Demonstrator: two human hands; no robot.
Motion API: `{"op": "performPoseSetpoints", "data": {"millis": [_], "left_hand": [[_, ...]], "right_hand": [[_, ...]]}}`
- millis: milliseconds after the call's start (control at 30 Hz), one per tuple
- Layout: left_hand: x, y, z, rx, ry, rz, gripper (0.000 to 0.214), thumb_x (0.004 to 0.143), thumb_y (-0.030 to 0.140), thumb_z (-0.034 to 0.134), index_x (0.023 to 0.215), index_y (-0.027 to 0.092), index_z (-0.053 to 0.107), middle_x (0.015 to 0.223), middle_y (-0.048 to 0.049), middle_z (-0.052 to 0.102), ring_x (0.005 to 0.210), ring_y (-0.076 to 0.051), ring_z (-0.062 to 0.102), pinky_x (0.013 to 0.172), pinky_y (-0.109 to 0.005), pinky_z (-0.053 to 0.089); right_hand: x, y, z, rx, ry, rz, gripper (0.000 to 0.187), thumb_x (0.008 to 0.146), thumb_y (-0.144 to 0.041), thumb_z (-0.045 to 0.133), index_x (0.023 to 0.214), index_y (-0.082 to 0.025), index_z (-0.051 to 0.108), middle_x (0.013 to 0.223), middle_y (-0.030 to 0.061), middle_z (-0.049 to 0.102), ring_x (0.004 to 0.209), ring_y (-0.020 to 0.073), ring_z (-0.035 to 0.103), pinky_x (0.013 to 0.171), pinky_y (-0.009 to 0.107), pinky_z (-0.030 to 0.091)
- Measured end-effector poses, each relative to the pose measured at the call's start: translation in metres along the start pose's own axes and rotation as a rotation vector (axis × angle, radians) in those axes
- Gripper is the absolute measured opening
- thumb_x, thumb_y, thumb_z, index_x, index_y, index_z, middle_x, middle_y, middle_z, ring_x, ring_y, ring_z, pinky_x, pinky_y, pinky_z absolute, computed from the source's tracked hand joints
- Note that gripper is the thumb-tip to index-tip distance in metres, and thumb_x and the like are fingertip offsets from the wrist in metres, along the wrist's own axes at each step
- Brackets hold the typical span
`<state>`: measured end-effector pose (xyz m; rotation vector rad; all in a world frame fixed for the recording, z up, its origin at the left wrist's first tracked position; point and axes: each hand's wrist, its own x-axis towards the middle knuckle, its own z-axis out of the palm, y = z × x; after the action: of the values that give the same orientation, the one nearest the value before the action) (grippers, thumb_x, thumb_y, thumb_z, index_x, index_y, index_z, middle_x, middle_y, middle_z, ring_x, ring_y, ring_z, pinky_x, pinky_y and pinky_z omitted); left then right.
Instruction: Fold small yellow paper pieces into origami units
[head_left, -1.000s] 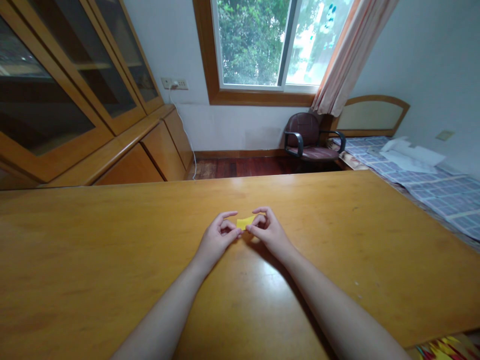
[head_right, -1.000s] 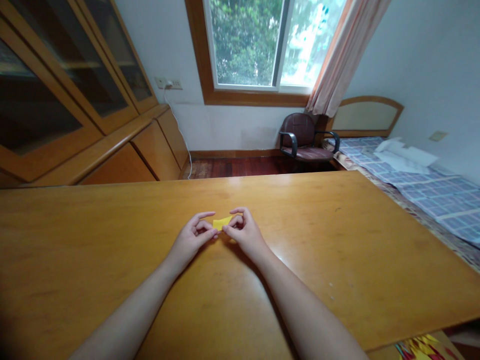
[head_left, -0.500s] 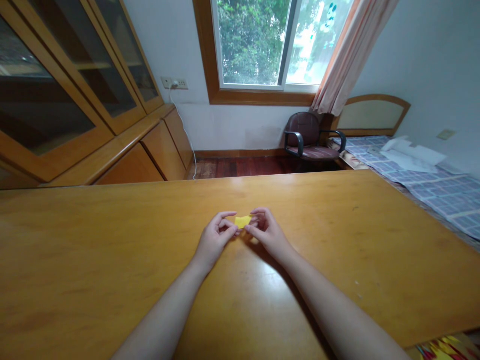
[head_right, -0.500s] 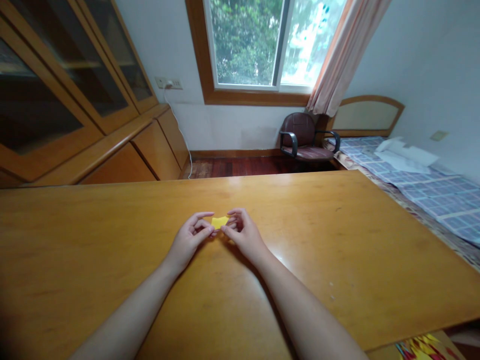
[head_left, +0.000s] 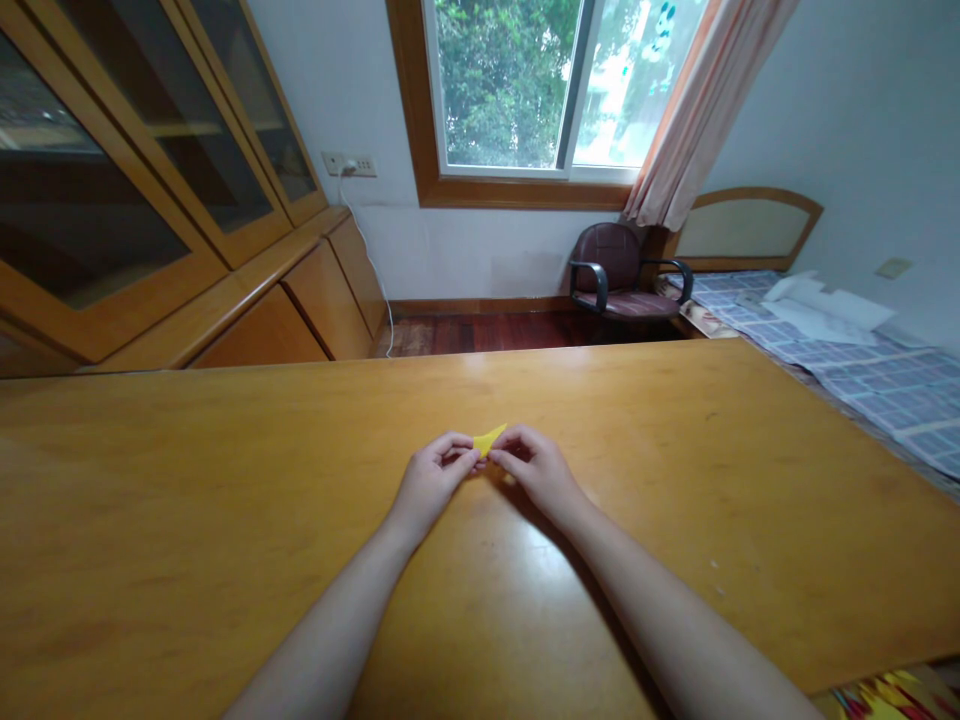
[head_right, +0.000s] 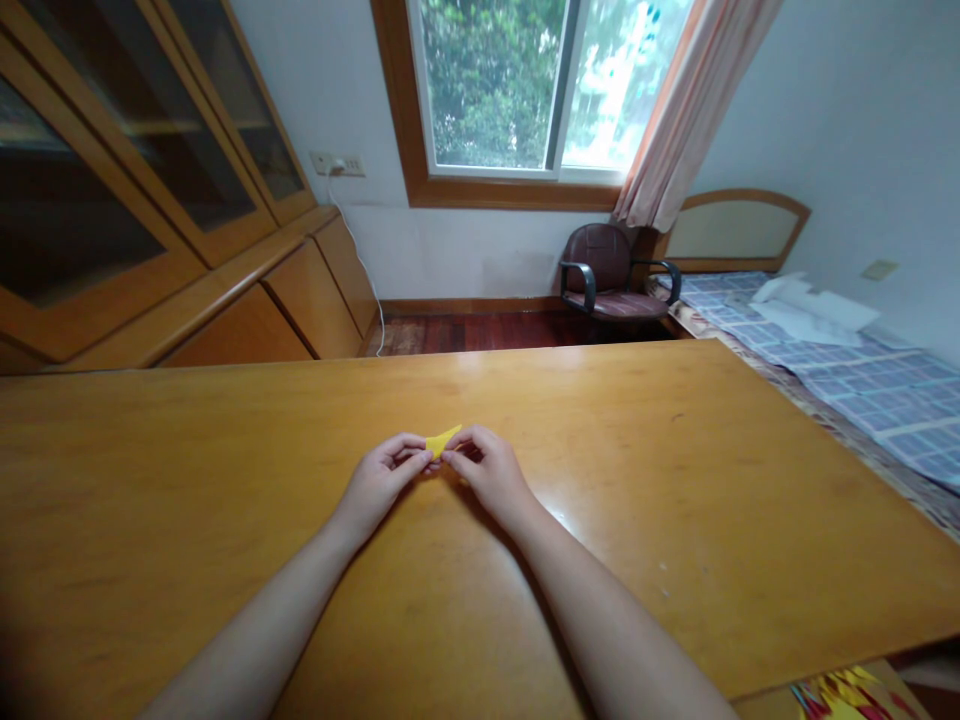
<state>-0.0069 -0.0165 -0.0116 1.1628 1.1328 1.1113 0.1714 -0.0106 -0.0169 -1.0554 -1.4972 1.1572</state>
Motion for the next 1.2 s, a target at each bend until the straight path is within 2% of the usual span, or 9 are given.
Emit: {"op": "performPoseSetpoints", "data": {"millis": [267,600,833,1200], "left_hand": [[-0.0003,0.0044,0.0019,0.023,-0.027,-0.029,0.027,0.071,0.04,0.076,0.078,0.014,0.068,0.074,-0.0035,0.073,0.07,-0.018,0.07,0.073,-0.029,0.056],[-0.0011,0.0007,0.0026,0.123,-0.032,-0.004,0.021,0.074,0.035,0.071,0.08,0.014,0.069,0.075,-0.0047,0.073,0.072,-0.018,0.07,0.074,-0.029,0.056],[-0.0035,0.0057,0.0033,0.152,-0.04,0.014,0.021,0.074,0.036,0.071,0.081,0.016,0.066,0.077,-0.0051,0.074,0.076,-0.021,0.072,0.077,-0.032,0.056],[-0.0026,0.0061,0.0023,0.204,-0.06,0.007,0.02,0.074,0.035,0.071,0.077,0.017,0.065,0.076,-0.0046,0.075,0.077,-0.02,0.071,0.075,-0.028,0.053]], "right_hand": [[0.0023,-0.0003,-0.0006,-0.09,0.016,-0.1,0.01,0.084,-0.024,0.065,0.077,-0.019,0.062,0.08,0.0004,0.061,0.076,0.0151,0.057,0.072,0.027,0.044],[0.0012,0.0028,0.0002,-0.144,0.018,-0.013,0.01,0.085,-0.026,0.063,0.079,-0.019,0.06,0.078,0.001,0.063,0.073,0.0156,0.057,0.069,0.028,0.043],[0.0005,0.0004,-0.0003,-0.189,0.037,-0.024,0.009,0.085,-0.025,0.062,0.08,-0.019,0.061,0.077,0.001,0.064,0.074,0.0162,0.057,0.07,0.028,0.043],[-0.0018,-0.0045,0.0018,-0.245,0.055,-0.052,0.008,0.084,-0.024,0.063,0.079,-0.018,0.062,0.077,0.0016,0.066,0.072,0.0158,0.06,0.069,0.028,0.045]]}}
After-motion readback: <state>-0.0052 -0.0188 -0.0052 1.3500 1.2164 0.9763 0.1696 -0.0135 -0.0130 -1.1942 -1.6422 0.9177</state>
